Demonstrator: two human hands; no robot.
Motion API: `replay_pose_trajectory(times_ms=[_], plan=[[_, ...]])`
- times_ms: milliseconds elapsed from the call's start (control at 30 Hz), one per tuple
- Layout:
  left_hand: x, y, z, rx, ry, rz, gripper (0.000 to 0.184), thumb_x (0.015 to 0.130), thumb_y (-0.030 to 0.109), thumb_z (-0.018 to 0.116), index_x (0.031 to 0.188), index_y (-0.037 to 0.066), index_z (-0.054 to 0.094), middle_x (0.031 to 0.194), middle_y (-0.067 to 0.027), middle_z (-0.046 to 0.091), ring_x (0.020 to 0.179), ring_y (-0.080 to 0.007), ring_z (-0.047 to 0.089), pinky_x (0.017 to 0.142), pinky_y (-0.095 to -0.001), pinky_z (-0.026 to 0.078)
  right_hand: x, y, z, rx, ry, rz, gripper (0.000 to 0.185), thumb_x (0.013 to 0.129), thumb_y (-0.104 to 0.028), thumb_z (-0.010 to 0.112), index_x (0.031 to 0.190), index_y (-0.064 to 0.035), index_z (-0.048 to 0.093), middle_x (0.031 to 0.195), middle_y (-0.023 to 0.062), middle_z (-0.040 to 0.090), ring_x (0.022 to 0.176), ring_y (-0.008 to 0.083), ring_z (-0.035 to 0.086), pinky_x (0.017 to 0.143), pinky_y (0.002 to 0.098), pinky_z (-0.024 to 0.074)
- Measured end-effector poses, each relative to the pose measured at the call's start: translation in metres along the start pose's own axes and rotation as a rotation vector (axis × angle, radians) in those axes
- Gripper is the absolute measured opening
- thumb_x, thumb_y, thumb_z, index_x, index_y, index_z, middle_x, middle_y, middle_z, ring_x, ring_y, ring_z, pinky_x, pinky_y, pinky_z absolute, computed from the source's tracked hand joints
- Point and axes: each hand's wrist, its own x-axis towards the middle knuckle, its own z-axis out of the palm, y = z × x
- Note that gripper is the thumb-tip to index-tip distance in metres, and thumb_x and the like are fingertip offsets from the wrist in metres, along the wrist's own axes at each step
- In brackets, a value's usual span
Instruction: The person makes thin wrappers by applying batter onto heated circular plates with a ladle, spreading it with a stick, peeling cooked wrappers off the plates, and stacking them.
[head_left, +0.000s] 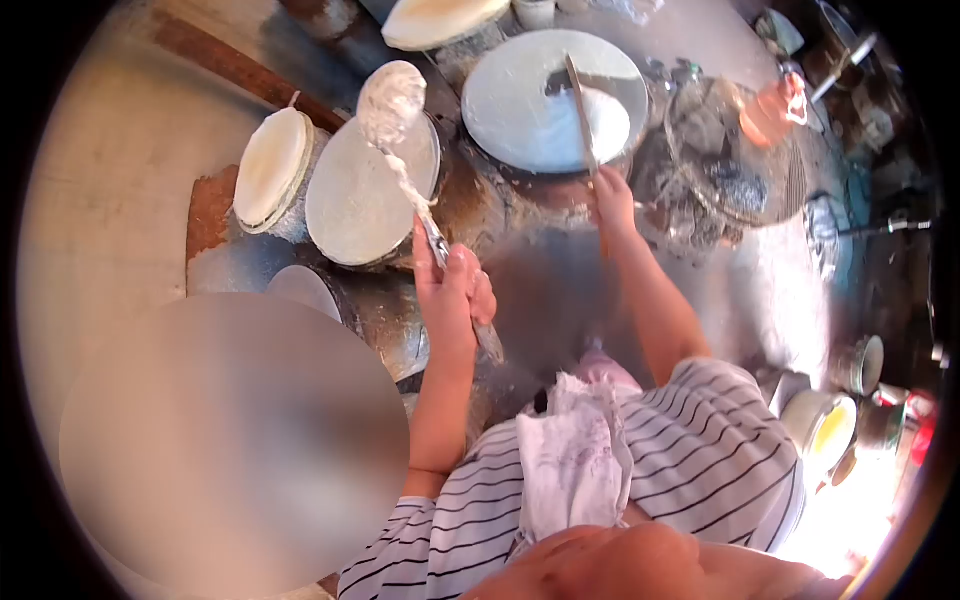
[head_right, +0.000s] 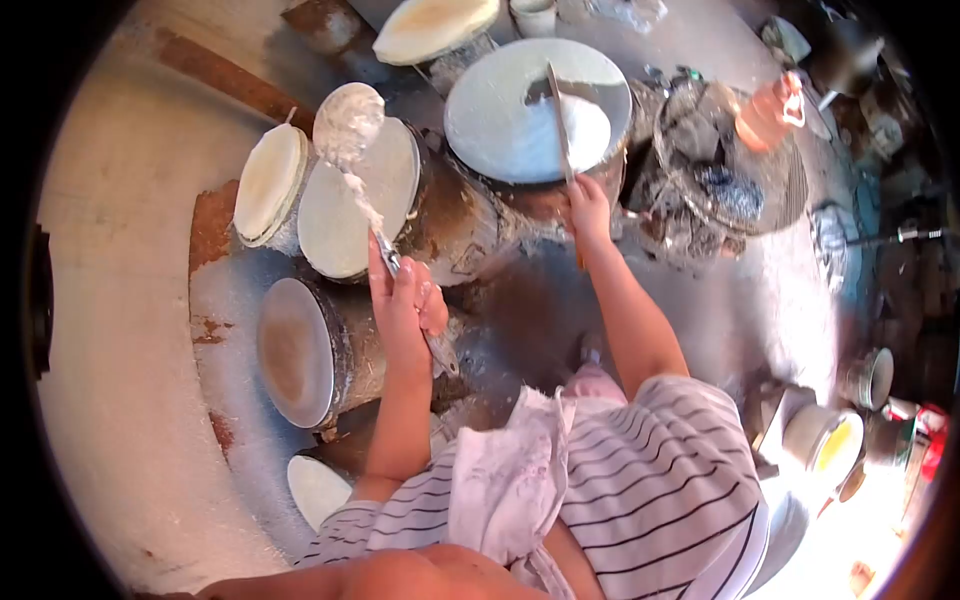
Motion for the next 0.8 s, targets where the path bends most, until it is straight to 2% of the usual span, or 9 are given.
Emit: replay_pose_trajectory(times_ms=[33, 100, 200, 300, 500, 600, 633, 700, 800], plan=[[-0.001, 0.002, 0.002, 0.024, 0.01, 0.015, 0.065, 0.096, 0.013, 0.046, 0.148, 0.024, 0.008, 0.06, 0.001, 0.035, 0.038, -0.0066, 0.03, 0.031, -0.0225, 0.026, 0.006, 0.001, 0.002, 0.029, -0.008, -0.005, 0.029, 0.092, -0.016, 0.05, 0.12, -0.0104, 0.054, 0.07, 0.001, 0.054, 0.045, 0.0077, 0.043, 0.037, 0.0231, 0.0306], [-0.001, -0.001, 0.0, 0.083, -0.003, 0.031, 0.066, 0.096, 0.016, 0.048, 0.148, 0.02, 0.007, 0.059, 0.0013, 0.034, 0.038, -0.0068, 0.03, 0.032, -0.0226, 0.026, 0.01, 0.05, -0.028, -0.515, -0.073, -0.373, 0.03, 0.093, -0.018, 0.05, 0.122, -0.0095, 0.055, 0.075, 0.0028, 0.059, 0.046, 0.0068, 0.044, 0.039, 0.0215, 0.0336], [-0.002, -0.009, -0.004, 0.101, -0.034, 0.019, 0.065, 0.096, 0.018, 0.048, 0.148, 0.019, 0.009, 0.058, 0.0016, 0.032, 0.039, -0.0065, 0.03, 0.032, -0.0227, 0.026, -0.07, -0.02, -0.074, -0.319, -0.094, 0.255, 0.031, 0.094, -0.021, 0.051, 0.124, -0.0118, 0.056, 0.078, 0.0029, 0.062, 0.047, 0.0054, 0.045, 0.039, 0.02, 0.0352], [0.007, -0.017, 0.004, 0.111, -0.077, 0.003, 0.064, 0.097, 0.016, 0.047, 0.148, 0.019, 0.009, 0.058, 0.0014, 0.033, 0.039, -0.0067, 0.03, 0.032, -0.0232, 0.027, -0.045, -0.035, -0.116, -0.327, -0.103, 0.161, 0.033, 0.094, -0.023, 0.052, 0.126, -0.0139, 0.055, 0.07, -0.0006, 0.058, 0.044, 0.0043, 0.042, 0.037, 0.0187, 0.0338], [0.057, -0.036, 0.044, 0.192, -0.164, 0.017, 0.059, 0.098, 0.014, 0.043, 0.147, 0.021, 0.012, 0.064, 0.0014, 0.035, 0.04, -0.0053, 0.029, 0.033, -0.0214, 0.027, 0.068, -0.079, -0.117, -0.404, -0.214, 0.084, 0.032, 0.094, -0.022, 0.052, 0.124, -0.0147, 0.057, 0.064, -0.0001, 0.054, 0.043, 0.0062, 0.041, 0.036, 0.0215, 0.0323], [0.08, -0.052, 0.075, 0.219, -0.198, -0.021, 0.057, 0.097, 0.013, 0.042, 0.147, 0.021, 0.015, 0.064, 0.0019, 0.035, 0.041, -0.005, 0.03, 0.032, -0.0214, 0.027, 0.103, -0.083, -0.097, -0.613, -0.185, -0.142, 0.03, 0.092, -0.02, 0.053, 0.121, -0.0165, 0.061, 0.065, 0.0031, 0.058, 0.044, 0.0093, 0.046, 0.036, 0.0264, 0.0355], [0.085, -0.054, 0.086, 0.212, -0.159, -0.058, 0.057, 0.097, 0.012, 0.042, 0.147, 0.021, 0.015, 0.064, 0.0018, 0.035, 0.04, -0.0049, 0.029, 0.033, -0.0207, 0.027, 0.086, -0.097, -0.101, -0.415, -0.265, 0.175, 0.031, 0.091, -0.017, 0.054, 0.122, -0.0162, 0.06, 0.068, 0.0032, 0.061, 0.044, 0.0082, 0.048, 0.037, 0.0255, 0.0381], [0.093, -0.057, 0.093, 0.208, -0.205, -0.078, 0.058, 0.097, 0.012, 0.042, 0.147, 0.021, 0.014, 0.063, 0.0013, 0.035, 0.04, -0.005, 0.029, 0.032, -0.0209, 0.026, 0.035, -0.121, -0.125, -0.662, -0.456, 0.182, 0.03, 0.089, -0.022, 0.057, 0.116, -0.0116, 0.063, 0.062, -0.0014, 0.057, 0.04, 0.0069, 0.043, 0.036, 0.0255, 0.0359], [0.103, -0.063, 0.096, 0.262, -0.22, -0.089, 0.061, 0.097, 0.011, 0.042, 0.147, 0.016, 0.009, 0.057, 0.0024, 0.033, 0.039, -0.0057, 0.031, 0.032, -0.0219, 0.028, 0.063, -0.104, -0.198, -0.533, -0.341, 0.174, 0.031, 0.091, -0.013, 0.053, 0.122, -0.0148, 0.06, 0.068, 0.0012, 0.061, 0.041, 0.0071, 0.047, 0.036, 0.0243, 0.0389]])
